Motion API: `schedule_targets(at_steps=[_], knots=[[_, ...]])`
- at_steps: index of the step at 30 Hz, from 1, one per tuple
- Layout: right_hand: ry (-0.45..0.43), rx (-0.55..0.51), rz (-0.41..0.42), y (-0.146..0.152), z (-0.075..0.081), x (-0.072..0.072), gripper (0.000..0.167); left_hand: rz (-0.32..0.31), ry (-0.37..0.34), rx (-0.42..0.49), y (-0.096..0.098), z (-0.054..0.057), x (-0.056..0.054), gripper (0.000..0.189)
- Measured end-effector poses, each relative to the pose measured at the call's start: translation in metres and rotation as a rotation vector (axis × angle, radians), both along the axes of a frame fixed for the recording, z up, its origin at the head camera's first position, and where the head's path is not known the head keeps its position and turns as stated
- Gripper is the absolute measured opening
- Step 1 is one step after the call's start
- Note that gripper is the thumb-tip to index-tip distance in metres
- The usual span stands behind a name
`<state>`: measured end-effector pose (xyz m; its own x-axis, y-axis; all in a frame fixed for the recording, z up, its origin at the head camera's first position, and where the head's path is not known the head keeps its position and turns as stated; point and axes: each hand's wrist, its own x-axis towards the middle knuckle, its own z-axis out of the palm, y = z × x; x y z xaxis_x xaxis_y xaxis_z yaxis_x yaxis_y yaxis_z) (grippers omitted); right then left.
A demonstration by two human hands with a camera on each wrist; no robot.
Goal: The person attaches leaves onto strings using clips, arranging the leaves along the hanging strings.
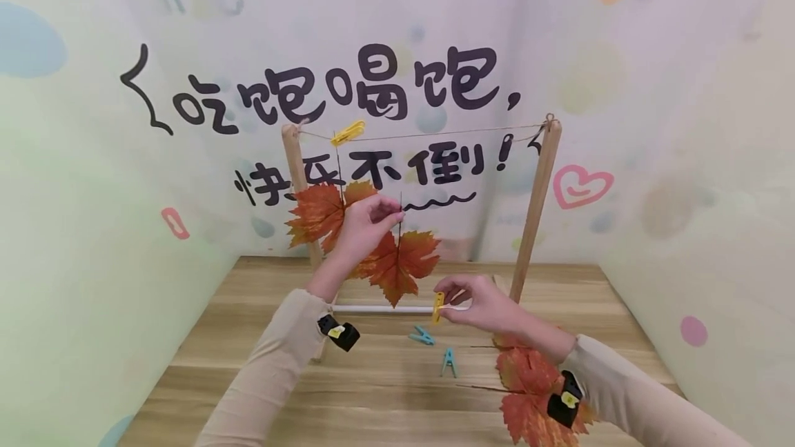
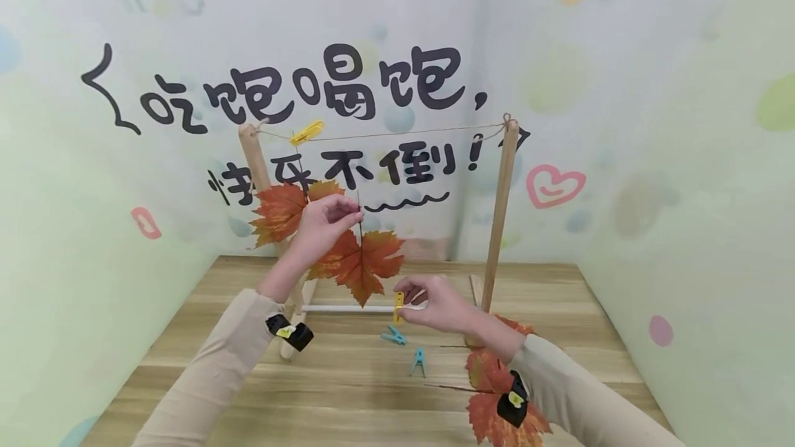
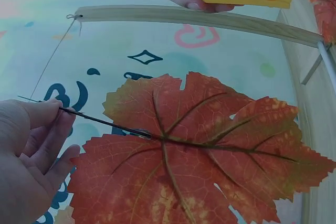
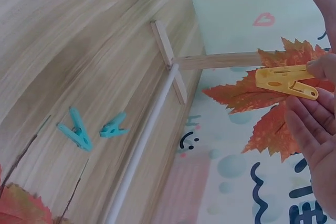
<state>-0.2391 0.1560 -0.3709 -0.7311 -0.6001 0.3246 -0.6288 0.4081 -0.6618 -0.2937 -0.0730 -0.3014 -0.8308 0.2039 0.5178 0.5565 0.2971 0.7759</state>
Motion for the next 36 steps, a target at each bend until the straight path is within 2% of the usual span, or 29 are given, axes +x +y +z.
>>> schedule_targets(at_steps=[7, 15, 22, 28, 36], knots=[[0.035, -0.025, 0.007, 0.003, 0.017, -0.006, 0.022, 0.009, 0.020, 0.059, 0.009, 0.010, -0.006, 0.014], [-0.006, -0.049, 0.001, 0.004, 0.039, -0.011, 0.024, 0.020, 0.041, 0.115, 0.011, 0.021, -0.018, 0.016], [0.009, -0.081, 0.010, 0.004, 0.045, -0.016, 0.024, 0.058, 0.028, 0.165, 0.011, 0.029, -0.028, 0.017], [0.000, -0.083, 0.030, 0.001, 0.050, -0.019, 0.026, 0.103, 0.056, 0.134, 0.011, 0.031, -0.034, 0.016], [0.003, -0.073, 0.034, -0.004, 0.060, -0.019, 0.026, 0.149, 0.089, 0.182, 0.012, 0.039, -0.042, 0.016]])
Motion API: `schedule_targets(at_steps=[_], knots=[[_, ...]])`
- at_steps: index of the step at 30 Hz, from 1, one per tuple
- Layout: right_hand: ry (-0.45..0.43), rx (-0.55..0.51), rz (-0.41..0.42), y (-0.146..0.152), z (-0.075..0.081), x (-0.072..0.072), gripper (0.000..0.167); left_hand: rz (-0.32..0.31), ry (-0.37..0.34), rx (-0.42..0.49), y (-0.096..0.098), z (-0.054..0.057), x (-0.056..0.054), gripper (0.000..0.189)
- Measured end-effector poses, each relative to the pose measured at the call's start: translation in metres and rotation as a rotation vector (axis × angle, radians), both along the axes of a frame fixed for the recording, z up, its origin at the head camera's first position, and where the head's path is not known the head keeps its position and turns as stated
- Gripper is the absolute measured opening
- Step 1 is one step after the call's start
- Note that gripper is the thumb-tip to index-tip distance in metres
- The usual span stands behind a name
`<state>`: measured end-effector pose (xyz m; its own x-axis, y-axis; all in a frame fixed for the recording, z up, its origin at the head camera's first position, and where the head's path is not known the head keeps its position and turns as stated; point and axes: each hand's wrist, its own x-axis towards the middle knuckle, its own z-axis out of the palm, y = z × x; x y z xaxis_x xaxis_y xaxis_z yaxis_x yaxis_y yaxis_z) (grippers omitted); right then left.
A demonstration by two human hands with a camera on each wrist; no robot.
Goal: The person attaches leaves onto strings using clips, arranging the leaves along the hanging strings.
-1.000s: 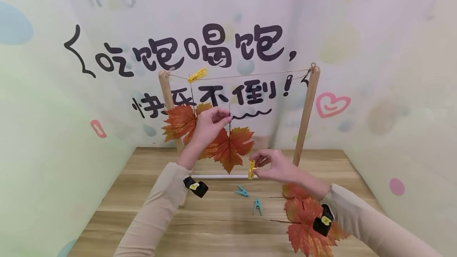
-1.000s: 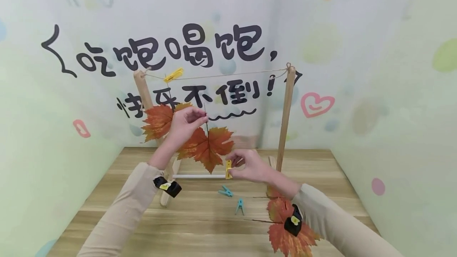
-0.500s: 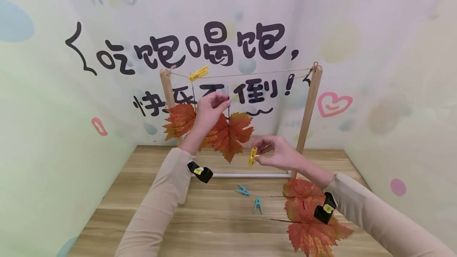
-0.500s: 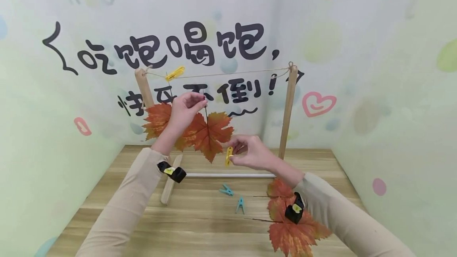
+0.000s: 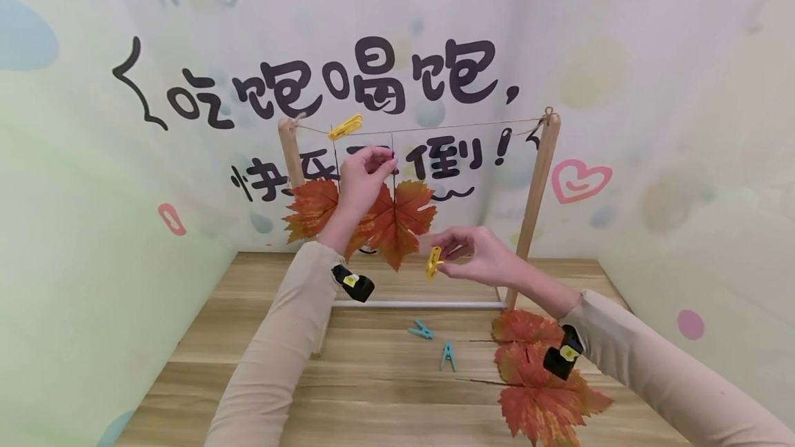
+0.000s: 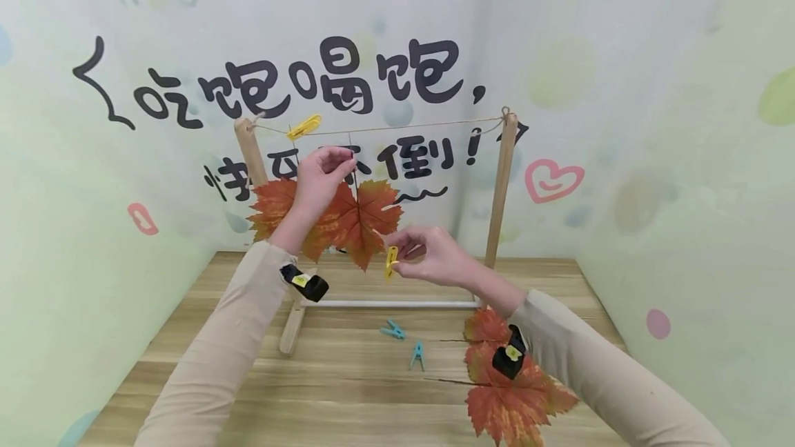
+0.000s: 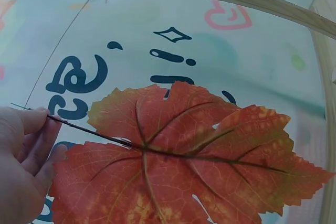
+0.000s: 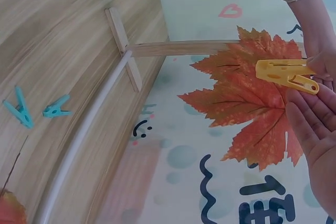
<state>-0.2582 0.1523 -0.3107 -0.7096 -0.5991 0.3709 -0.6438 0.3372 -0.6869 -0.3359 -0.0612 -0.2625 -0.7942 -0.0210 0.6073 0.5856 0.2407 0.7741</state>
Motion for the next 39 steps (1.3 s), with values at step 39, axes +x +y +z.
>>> schedule_targets(at_steps=[39], knots=[[0.261, -0.223, -0.269, -0.015, 0.095, -0.026, 0.029, 0.076, -0.003, 0.004, 0.006, 0.006, -0.016, 0.019]])
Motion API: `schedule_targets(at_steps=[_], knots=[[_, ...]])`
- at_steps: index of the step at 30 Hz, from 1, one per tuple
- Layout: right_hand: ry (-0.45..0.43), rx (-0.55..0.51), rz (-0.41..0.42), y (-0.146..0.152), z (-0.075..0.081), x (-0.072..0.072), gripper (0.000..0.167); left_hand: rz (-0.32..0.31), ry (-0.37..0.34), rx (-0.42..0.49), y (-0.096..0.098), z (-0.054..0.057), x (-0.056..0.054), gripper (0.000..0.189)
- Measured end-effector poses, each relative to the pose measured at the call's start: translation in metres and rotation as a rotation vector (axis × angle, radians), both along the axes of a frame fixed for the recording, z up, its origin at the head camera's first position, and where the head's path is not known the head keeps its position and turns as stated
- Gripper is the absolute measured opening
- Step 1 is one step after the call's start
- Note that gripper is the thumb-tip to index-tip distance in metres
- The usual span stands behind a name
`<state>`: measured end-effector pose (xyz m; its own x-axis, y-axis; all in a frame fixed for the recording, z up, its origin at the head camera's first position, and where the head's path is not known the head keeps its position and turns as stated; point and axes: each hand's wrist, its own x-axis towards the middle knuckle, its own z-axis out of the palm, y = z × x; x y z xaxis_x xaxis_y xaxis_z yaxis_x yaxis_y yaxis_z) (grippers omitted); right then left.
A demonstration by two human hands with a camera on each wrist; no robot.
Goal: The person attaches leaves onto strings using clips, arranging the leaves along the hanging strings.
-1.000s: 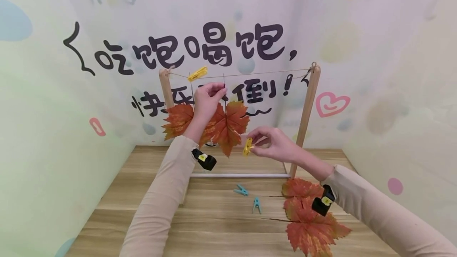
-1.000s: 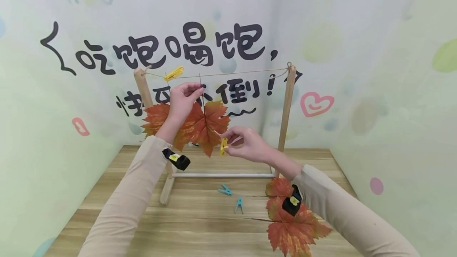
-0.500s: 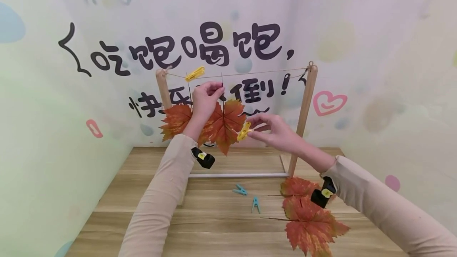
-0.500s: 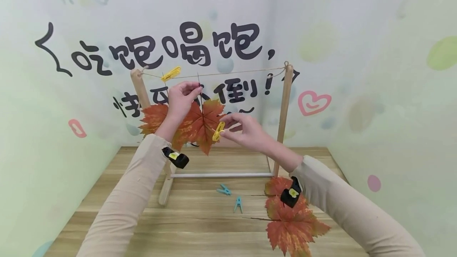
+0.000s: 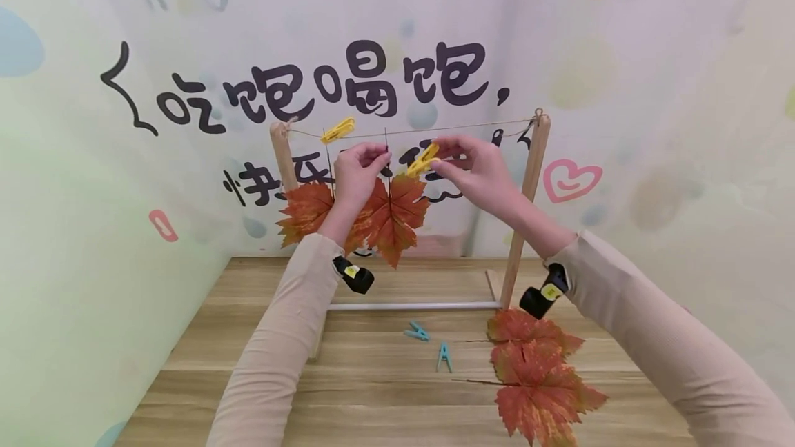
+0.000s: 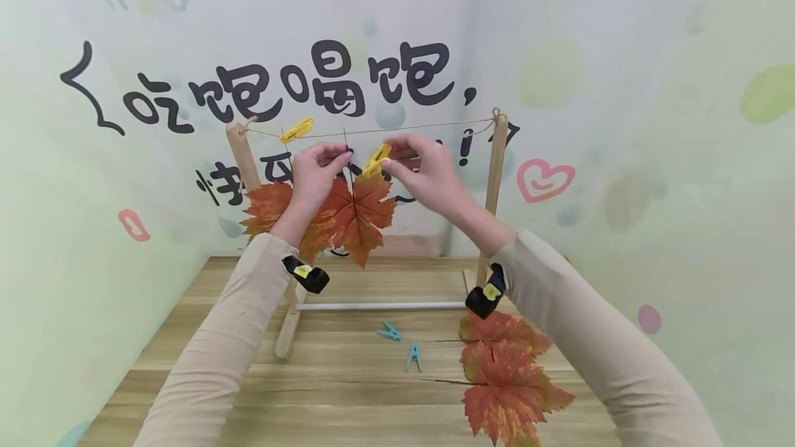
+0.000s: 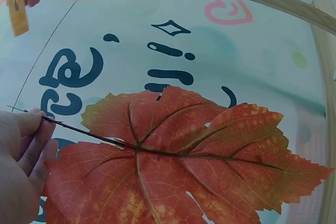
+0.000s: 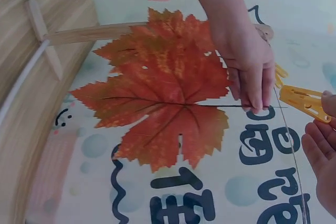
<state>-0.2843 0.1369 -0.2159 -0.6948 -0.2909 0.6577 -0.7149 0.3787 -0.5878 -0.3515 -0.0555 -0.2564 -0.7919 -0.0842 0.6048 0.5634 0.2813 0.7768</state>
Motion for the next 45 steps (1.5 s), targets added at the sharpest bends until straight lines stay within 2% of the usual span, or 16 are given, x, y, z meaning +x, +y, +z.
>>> schedule_targets(at_steps=[4, 9, 17, 24, 38, 45], knots=[[0.027, -0.036, -0.037, -0.005, 0.011, -0.009, 0.029, -0.001, 0.007, -0.009, 0.001, 0.001, 0.000, 0.017], [0.020, -0.074, -0.063, -0.012, 0.020, -0.019, 0.027, -0.007, 0.015, -0.019, 0.003, 0.003, -0.001, 0.017], [0.056, -0.078, -0.095, -0.021, 0.021, -0.027, 0.025, 0.004, 0.016, -0.027, 0.001, 0.002, 0.002, 0.017], [0.017, -0.091, -0.140, -0.024, 0.022, -0.034, 0.029, 0.004, 0.008, -0.036, 0.003, 0.001, 0.002, 0.018], [-0.016, -0.151, -0.104, -0.029, 0.026, -0.040, 0.031, -0.030, 0.008, 0.020, 0.005, 0.002, 0.000, 0.017], [-0.020, -0.167, -0.093, -0.032, 0.026, -0.044, 0.029, -0.012, 0.002, 0.004, 0.003, 0.001, 0.001, 0.017]])
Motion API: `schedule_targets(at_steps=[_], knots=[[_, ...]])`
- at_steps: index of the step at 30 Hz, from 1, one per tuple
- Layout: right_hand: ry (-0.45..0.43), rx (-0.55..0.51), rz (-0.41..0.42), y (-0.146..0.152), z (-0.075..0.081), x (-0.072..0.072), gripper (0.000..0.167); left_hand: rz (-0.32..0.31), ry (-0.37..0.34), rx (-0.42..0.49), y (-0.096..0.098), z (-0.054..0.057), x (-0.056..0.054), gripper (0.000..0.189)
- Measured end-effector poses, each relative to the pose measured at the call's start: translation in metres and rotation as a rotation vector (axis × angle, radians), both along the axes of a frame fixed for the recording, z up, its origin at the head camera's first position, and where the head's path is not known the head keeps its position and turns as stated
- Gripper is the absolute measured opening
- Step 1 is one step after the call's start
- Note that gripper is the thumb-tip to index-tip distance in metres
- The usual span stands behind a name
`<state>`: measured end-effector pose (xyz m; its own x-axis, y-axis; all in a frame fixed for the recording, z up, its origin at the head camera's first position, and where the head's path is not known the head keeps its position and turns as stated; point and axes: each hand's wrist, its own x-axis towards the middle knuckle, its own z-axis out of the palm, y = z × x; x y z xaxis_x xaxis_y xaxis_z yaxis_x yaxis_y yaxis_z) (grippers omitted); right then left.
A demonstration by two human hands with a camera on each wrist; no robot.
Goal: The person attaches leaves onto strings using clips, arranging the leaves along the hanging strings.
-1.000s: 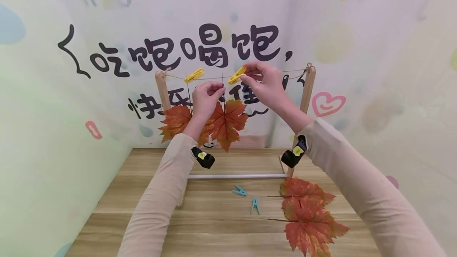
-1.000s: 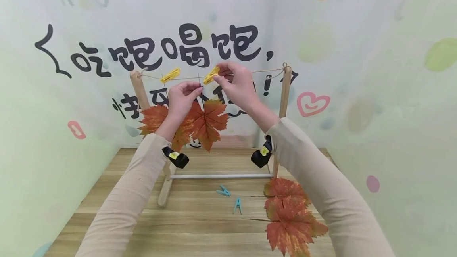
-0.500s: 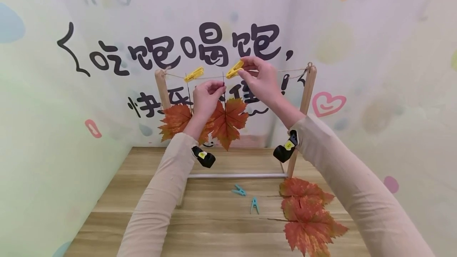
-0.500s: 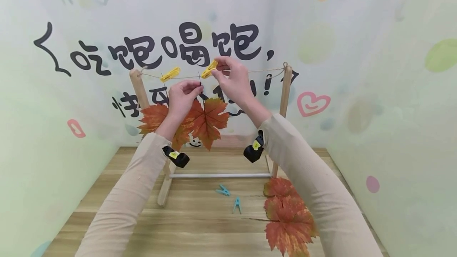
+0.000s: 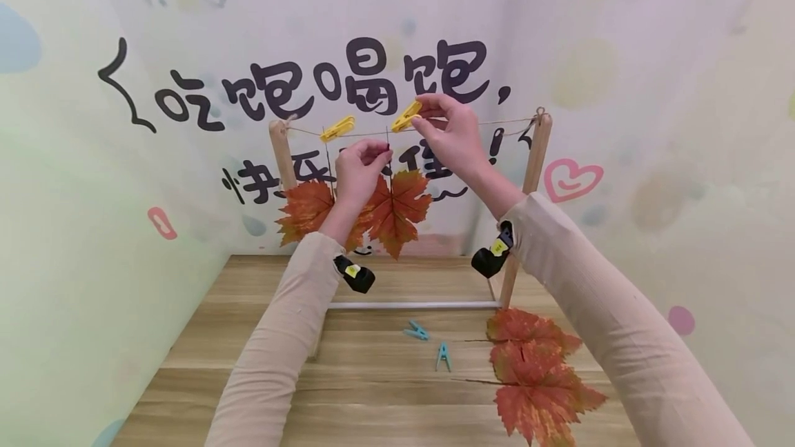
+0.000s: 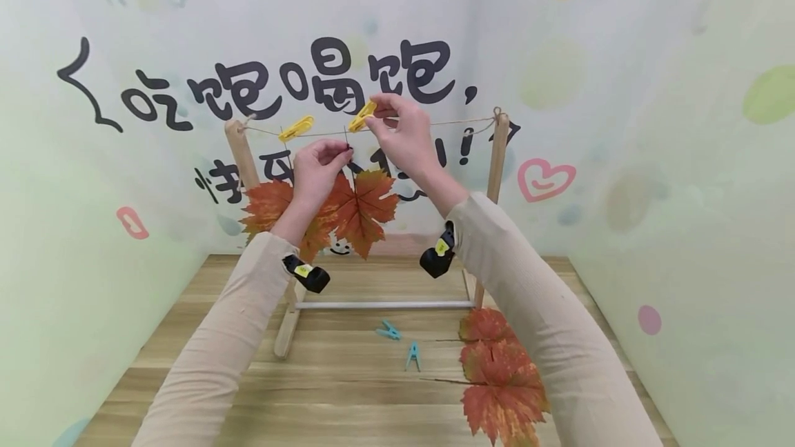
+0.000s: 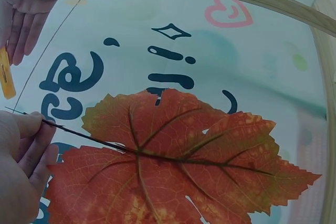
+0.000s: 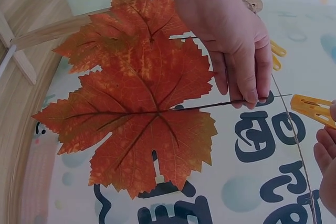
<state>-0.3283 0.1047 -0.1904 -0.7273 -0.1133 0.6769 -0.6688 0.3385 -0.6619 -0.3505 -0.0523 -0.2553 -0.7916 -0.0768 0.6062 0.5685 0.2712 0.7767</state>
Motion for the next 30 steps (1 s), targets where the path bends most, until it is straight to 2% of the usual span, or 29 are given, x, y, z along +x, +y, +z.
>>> schedule_targets(at_steps=[12, 23, 30], knots=[[-0.005, -0.006, -0.019, -0.002, -0.004, -0.006, 0.023, 0.014, -0.017, -0.005, 0.000, -0.001, 0.000, 0.017], [-0.005, 0.083, -0.065, -0.005, -0.002, -0.013, 0.020, 0.026, -0.026, -0.004, -0.001, 0.000, -0.002, 0.018], [-0.019, 0.094, -0.070, -0.007, 0.000, -0.015, 0.019, 0.027, -0.035, -0.023, -0.002, -0.003, -0.003, 0.017]])
